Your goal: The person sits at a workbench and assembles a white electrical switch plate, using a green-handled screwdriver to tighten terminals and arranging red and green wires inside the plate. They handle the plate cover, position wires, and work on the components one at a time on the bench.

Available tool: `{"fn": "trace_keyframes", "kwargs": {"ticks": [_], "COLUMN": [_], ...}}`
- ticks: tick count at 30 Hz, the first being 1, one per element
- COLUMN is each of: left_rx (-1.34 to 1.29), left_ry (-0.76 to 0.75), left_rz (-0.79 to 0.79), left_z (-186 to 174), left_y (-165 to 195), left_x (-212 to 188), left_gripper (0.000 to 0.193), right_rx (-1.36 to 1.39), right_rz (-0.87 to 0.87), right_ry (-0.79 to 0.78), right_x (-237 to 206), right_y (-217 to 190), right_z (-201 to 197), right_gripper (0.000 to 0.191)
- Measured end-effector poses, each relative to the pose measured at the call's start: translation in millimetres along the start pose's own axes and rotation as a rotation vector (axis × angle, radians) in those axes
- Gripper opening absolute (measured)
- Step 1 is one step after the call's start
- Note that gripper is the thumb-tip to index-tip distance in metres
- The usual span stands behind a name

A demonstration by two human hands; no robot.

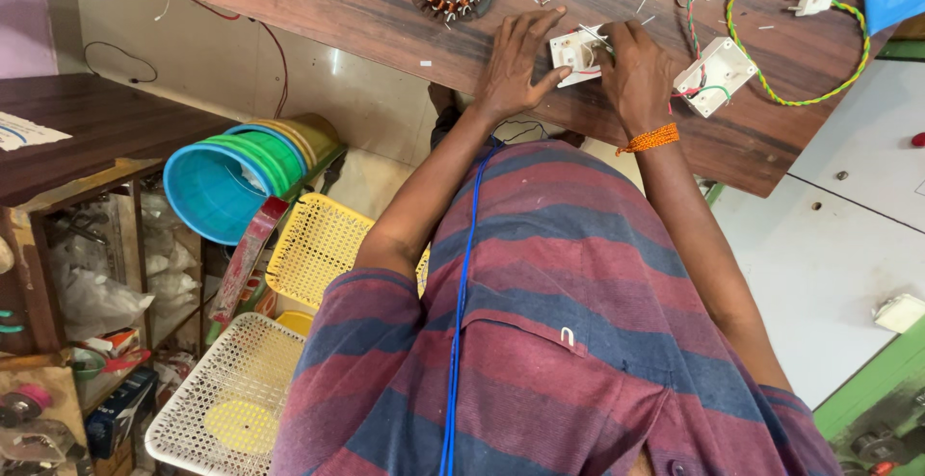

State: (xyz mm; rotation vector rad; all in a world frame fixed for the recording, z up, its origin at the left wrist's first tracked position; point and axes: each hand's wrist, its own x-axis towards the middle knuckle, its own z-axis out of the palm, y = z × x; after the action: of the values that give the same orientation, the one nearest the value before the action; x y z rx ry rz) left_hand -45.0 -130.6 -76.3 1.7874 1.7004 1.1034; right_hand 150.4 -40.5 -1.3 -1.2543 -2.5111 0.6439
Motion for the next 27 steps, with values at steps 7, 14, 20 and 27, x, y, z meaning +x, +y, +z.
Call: {"fn": "trace_keyframes", "kwargs": {"ticks": [7,14,20,27], "left_rx": [0.030,0.113,0.161,0.200], "left_ry": [0.000,-0.080,-0.160,-0.187], "left_rz": [0.007,0.029,0.043,0.060], "left_z": [-2.5,-8.6,-6.7,1.6], "left_y": [2.7,4.5,4.2,-2.4], "left_x": [-1.1,-2.5,-2.5,-3.9], "left_gripper": [0.079,0.080,0.088,0.093], "right_rx": [-0.080,-0.027,-0.022,0.361], "right_rz": [0.027,-0.058,-0.077,0.170], "right_ry": [-0.015,-0.006,0.019,0.028], "right_x": [-0.2,2.0,3.6,-1.0], "right_y": [4.0,8.4,2.3,3.4], "right_z": [9.0,12.6,5.9,-3.7], "right_gripper": [0.018,0.010,0.013,0.012]}}
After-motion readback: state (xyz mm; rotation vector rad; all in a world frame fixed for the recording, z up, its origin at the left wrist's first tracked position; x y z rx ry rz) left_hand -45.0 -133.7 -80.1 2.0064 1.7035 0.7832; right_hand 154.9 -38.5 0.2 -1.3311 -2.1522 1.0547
